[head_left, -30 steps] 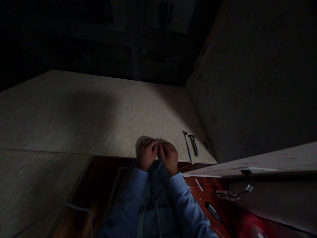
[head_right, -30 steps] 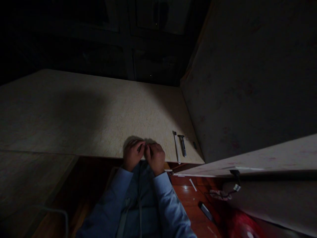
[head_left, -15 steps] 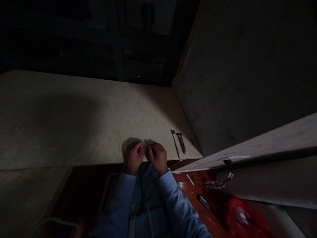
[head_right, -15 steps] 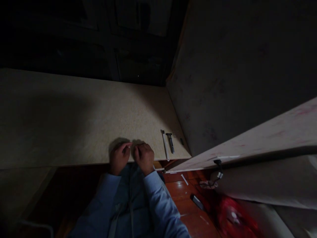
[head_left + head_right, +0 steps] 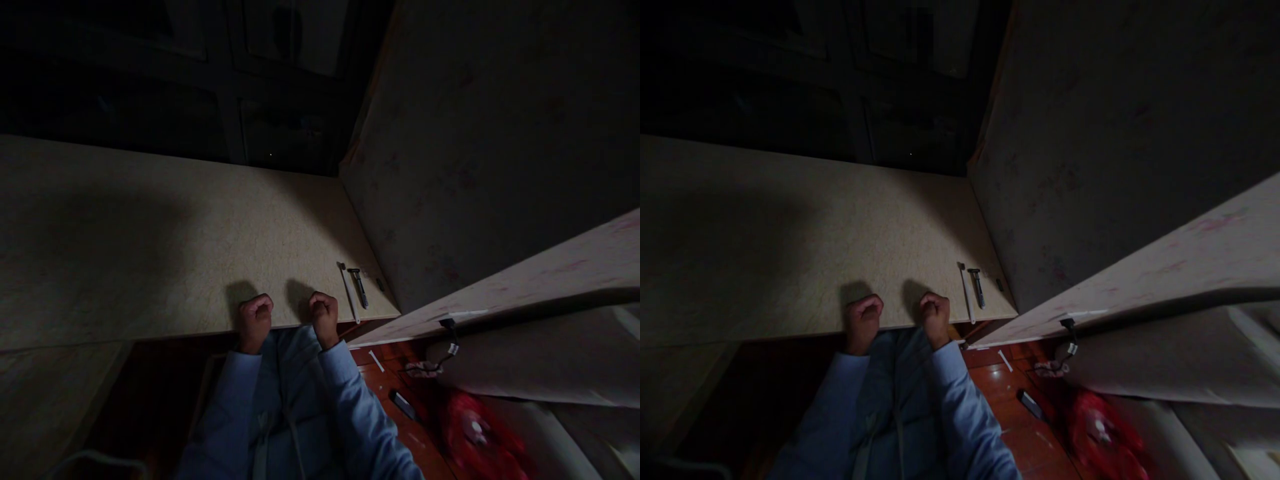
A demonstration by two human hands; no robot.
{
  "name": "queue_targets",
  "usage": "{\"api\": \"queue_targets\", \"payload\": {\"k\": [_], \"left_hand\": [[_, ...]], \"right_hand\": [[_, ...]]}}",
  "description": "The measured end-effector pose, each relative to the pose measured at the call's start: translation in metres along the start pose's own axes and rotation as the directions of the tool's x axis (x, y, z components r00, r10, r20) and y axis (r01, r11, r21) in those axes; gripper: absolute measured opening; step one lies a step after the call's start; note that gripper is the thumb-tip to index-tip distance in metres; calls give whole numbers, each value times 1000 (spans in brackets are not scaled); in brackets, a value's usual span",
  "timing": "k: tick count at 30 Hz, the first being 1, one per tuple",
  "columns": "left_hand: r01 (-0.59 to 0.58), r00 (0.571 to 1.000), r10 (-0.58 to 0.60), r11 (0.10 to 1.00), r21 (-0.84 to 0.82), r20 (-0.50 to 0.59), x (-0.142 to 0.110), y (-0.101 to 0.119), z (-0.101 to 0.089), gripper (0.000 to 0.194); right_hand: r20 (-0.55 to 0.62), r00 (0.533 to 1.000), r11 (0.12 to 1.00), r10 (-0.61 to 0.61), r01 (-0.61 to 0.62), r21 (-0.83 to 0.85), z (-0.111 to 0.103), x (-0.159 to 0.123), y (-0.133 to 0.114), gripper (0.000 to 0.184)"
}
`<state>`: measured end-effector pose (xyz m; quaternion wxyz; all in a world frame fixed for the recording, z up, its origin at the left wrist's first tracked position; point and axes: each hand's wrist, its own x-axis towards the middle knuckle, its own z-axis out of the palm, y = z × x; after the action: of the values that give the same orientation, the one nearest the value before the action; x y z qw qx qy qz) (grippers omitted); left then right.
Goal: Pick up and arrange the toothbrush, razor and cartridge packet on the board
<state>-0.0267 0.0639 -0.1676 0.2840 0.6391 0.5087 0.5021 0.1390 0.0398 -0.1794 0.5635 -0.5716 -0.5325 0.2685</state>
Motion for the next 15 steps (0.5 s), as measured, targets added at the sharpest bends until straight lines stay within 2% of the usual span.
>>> {"api": "queue_targets", "payload": {"k": [3, 8, 15], "left_hand": [[2, 1000, -2, 1000, 28, 7, -2, 2, 3, 19], [-49, 998, 46, 992, 115, 33, -8, 2, 10, 20], [-66, 997, 57, 985, 160, 61, -11, -3, 11, 20]], "right_hand": [[23, 999, 997, -40, 41, -65, 3, -4, -1, 20], [171, 968, 921, -186, 232, -312, 5, -10, -2, 23], [179, 964, 898, -199, 252, -360, 5, -10, -1, 27]]}}
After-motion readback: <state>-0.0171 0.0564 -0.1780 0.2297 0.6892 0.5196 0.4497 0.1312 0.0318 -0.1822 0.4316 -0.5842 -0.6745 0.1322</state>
